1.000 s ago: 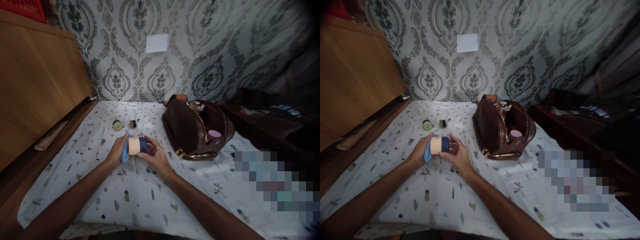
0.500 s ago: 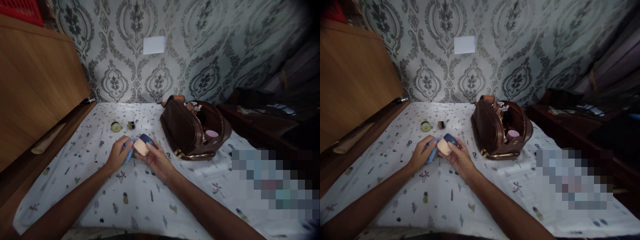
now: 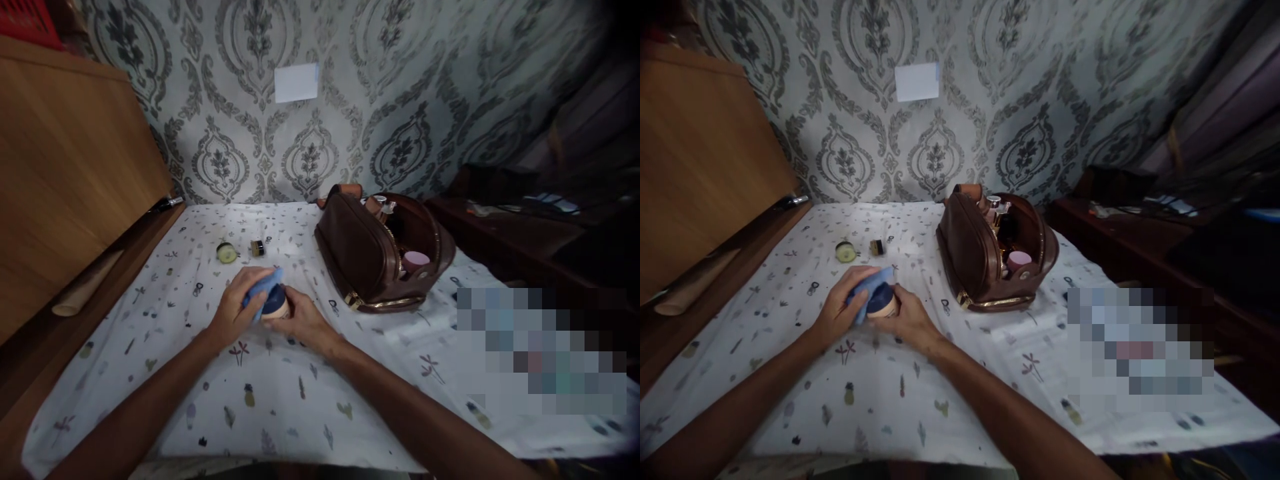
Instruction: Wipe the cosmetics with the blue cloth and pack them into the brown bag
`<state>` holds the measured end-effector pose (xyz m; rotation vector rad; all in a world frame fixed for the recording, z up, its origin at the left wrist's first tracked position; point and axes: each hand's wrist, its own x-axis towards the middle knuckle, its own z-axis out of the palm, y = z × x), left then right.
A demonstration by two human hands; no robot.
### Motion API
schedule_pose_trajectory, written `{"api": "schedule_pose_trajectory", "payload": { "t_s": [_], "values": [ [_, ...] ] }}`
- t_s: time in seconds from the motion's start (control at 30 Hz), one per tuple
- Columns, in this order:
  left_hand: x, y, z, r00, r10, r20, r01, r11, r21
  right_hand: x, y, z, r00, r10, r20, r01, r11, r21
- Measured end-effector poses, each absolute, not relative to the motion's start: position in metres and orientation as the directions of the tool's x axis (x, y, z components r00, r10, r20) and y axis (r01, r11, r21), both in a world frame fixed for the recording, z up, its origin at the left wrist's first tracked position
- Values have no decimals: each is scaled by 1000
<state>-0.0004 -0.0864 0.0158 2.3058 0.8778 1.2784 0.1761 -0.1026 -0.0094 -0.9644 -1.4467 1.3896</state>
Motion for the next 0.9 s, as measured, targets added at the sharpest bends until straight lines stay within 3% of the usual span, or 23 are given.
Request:
{"api": "schedule_pose_trajectory", "payload": {
  "t_s": [0.13,0.27,0.37,0.43,0.6,0.73,0.83,0.9],
  "values": [
    [-2,-88,14,570,581,581,315,-808,498,175,-103,-15,-316,945,88,46,108,-993],
    [-1,-90,17,481,658,579,423,-753,504,173,-99,-21,-227,970,91,-41,84,-996],
    [-1,-91,20,418,708,569,497,-703,509,173,-97,-22,-282,955,90,-165,44,-985],
    [-1,-91,21,404,730,551,519,-679,519,174,-99,-21,-319,942,106,-156,58,-986],
    [4,-93,22,371,805,463,542,-593,596,176,-107,-16,-207,956,207,154,241,-958],
    [7,-93,25,344,868,359,536,-495,684,175,-113,-12,-195,891,410,396,454,-798],
    [6,-90,28,351,897,270,516,-425,744,175,-115,-11,-235,830,507,443,555,-704],
    [3,-88,29,358,905,228,508,-394,766,175,-114,-11,-235,831,504,421,555,-718]
  ]
}}
